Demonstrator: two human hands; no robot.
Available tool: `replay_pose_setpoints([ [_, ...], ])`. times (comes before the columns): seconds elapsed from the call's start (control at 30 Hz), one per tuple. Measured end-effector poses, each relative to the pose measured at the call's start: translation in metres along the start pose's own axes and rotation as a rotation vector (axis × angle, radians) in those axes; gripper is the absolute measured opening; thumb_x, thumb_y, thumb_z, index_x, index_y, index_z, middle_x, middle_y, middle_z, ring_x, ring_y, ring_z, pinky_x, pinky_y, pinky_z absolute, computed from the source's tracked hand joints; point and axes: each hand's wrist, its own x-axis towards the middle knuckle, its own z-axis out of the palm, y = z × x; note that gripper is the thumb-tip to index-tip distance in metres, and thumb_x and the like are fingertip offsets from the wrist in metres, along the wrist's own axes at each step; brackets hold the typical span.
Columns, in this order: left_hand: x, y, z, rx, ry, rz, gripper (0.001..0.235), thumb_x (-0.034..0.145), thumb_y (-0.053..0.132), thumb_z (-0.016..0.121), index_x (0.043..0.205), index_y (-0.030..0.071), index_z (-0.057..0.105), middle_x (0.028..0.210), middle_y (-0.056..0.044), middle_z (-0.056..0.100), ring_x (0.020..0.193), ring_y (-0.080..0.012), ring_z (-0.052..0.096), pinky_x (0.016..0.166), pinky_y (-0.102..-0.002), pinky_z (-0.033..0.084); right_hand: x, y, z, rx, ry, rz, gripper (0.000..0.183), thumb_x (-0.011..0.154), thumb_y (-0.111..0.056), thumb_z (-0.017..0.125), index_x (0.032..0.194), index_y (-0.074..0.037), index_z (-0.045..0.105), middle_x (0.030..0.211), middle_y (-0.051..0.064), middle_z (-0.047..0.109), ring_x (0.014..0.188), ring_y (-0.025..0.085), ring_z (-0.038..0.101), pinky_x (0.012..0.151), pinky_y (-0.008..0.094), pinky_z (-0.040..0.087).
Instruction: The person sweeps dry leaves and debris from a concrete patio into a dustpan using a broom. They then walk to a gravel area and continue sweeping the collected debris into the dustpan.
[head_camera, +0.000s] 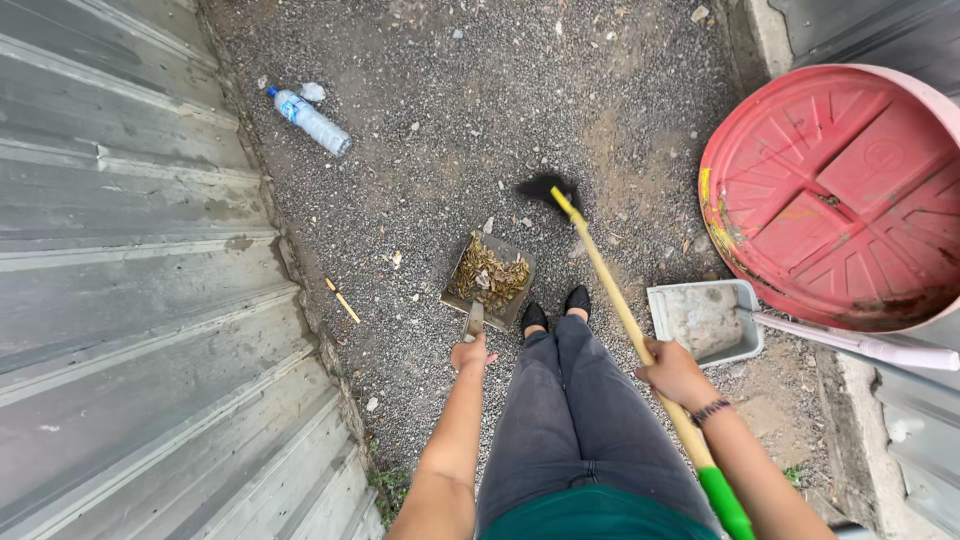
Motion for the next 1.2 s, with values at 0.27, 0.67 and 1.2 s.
replay_pose_setpoints([
  [0.27, -0.003, -0.001, 0.002, -0.021, -0.088, -0.046, 0.051, 0.088, 0.026, 0.079, 0.106, -0.019, 0.064, 0.097, -0.025, 0.073, 0.067, -0.0322, 0.078, 0.052, -0.032, 0.063, -0.082, 0.021, -0.032, 0.449, -0.082, 0.070, 0.065, 0.073, 0.006, 0.073, 0.137, 0.004, 0.059, 0.061, 0.009, 0.064, 0.041, 0.019, 0.057, 0.038, 0.034, 0.045],
  [0.67, -0.007, -0.005, 0.010, -0.132, -0.218, 0.061, 0.042, 0.091, 0.025, 0.077, 0.102, -0.014, 0.068, 0.089, -0.025, 0.071, 0.063, -0.0295, 0.074, 0.053, -0.032, 0.065, -0.006, 0.012, 0.005, -0.026, 0.172, -0.311, 0.053, 0.070, -0.009, 0.082, 0.115, 0.013, 0.066, 0.134, 0.023, 0.065, 0.091, 0.029, 0.077, 0.079, 0.039, 0.058],
  [1.2, -0.013, -0.002, 0.016, -0.096, -0.198, 0.032, 0.042, 0.093, 0.026, 0.075, 0.103, -0.014, 0.066, 0.088, -0.022, 0.070, 0.068, -0.0317, 0.076, 0.057, -0.034, 0.068, -0.094, -0.007, -0.044, -0.091, 0.036, -0.014, 0.073, 0.073, -0.011, 0.079, 0.143, -0.009, 0.058, 0.091, 0.019, 0.076, 0.080, 0.027, 0.076, 0.078, 0.039, 0.058],
])
